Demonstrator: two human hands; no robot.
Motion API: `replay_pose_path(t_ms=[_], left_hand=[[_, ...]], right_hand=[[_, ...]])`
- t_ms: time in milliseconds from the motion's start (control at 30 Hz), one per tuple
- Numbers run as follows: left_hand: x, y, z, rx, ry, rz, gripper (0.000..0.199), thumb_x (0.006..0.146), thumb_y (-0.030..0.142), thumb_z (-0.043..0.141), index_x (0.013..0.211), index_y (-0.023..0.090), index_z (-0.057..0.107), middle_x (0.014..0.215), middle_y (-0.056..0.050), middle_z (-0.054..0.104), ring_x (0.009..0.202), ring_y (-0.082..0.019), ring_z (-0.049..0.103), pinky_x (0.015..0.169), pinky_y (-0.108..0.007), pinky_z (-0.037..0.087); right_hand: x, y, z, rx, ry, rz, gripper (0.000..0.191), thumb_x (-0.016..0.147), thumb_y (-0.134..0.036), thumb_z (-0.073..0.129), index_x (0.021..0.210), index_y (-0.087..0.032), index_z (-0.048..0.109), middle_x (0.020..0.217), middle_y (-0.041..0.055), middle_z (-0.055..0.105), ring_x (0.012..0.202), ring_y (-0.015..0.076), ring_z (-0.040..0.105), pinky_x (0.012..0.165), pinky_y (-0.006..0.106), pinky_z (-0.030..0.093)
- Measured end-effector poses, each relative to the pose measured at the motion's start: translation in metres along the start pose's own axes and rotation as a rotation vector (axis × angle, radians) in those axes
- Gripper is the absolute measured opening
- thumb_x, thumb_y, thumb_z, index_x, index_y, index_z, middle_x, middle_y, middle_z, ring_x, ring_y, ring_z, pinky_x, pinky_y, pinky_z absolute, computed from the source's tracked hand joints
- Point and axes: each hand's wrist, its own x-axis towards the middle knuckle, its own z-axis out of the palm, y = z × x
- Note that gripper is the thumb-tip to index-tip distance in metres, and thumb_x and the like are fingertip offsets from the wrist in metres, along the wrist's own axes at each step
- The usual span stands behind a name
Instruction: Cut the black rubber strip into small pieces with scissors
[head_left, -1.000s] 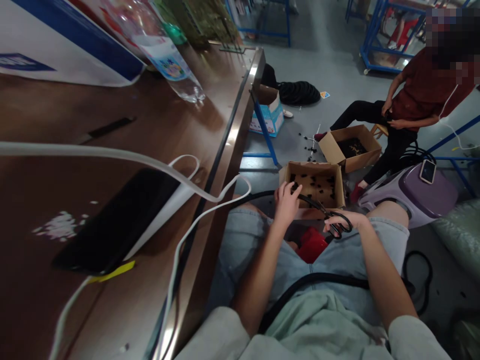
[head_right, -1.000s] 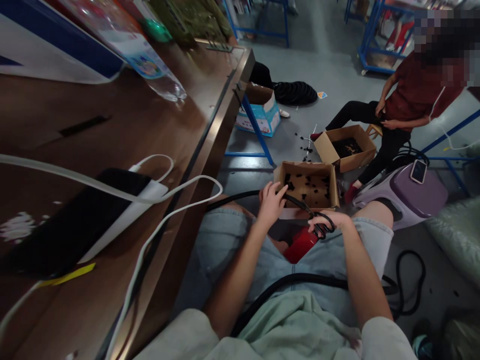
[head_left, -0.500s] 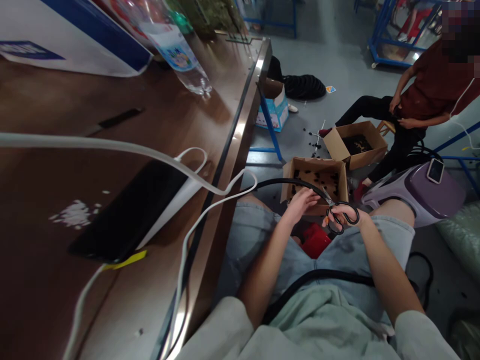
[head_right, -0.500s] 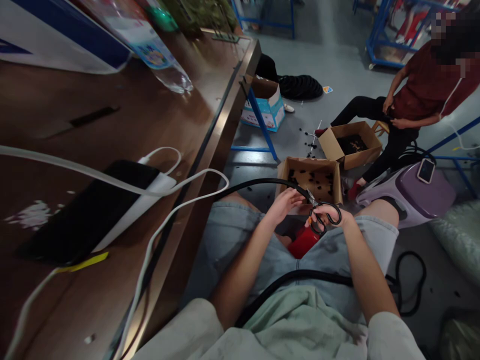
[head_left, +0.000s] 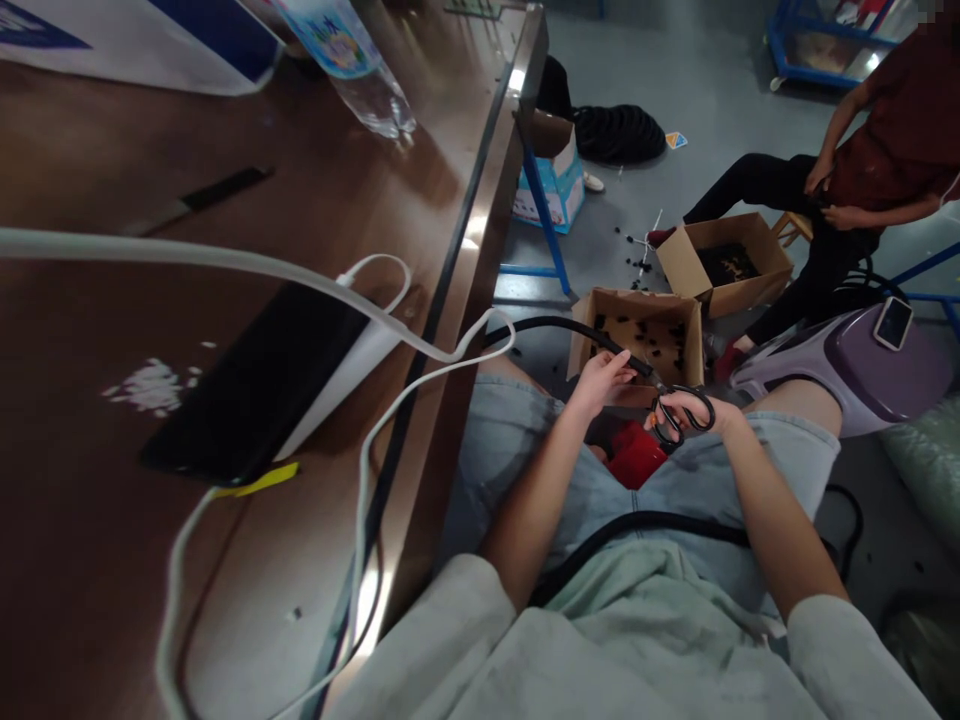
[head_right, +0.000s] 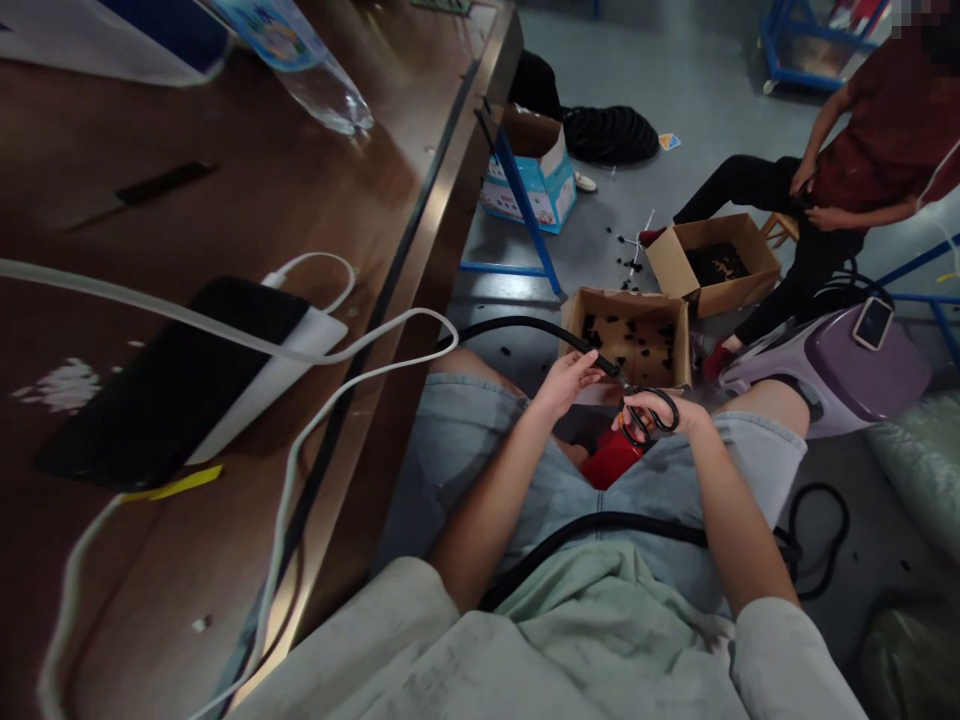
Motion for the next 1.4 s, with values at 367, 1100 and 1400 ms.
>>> replay_pose_path(t_ms=[367, 1100, 1400], left_hand=[[-0.002, -0.001, 0.007, -0.016, 0.051, -0.024, 0.024, 0.086, 0.031, 0.081, 0.088, 0.014, 0.064, 0.086, -0.005, 0.073, 0.076, -0.012, 0.07, 0.075, -0.024, 0.056], [-0.001, 0.004, -0.01, -0.048, -0.197, -0.058, 0.039, 0.089, 0.025, 0.078, 0.122, 0.017, 0.057, 0.1, -0.007, 0.078, 0.093, -0.017, 0.075, 0.092, -0.035, 0.057], [-0.001, 0.002, -0.007, 0.077, -0.14, 0.014, 0.044, 0.091, 0.024, 0.075, 0.129, 0.016, 0.053, 0.098, -0.006, 0.078, 0.088, -0.016, 0.074, 0.082, -0.027, 0.056]], right_hand=[[-0.001, -0.009, 0.002, 0.095, -0.055, 0.11, 0.059, 0.096, -0.07, 0.052, 0.088, -0.013, 0.068, 0.123, 0.0198, 0.074, 0.074, 0.0206, 0.075, 0.068, 0.031, 0.059], [0.0, -0.01, 0.003, 0.139, -0.066, 0.129, 0.062, 0.097, -0.07, 0.048, 0.084, -0.013, 0.067, 0.119, 0.0198, 0.075, 0.08, 0.0245, 0.078, 0.071, 0.033, 0.062], [0.001, -0.003, 0.0, 0.081, 0.095, 0.156, 0.042, 0.093, -0.058, 0.067, 0.088, -0.016, 0.069, 0.125, 0.0136, 0.072, 0.089, 0.0229, 0.077, 0.08, 0.032, 0.062]])
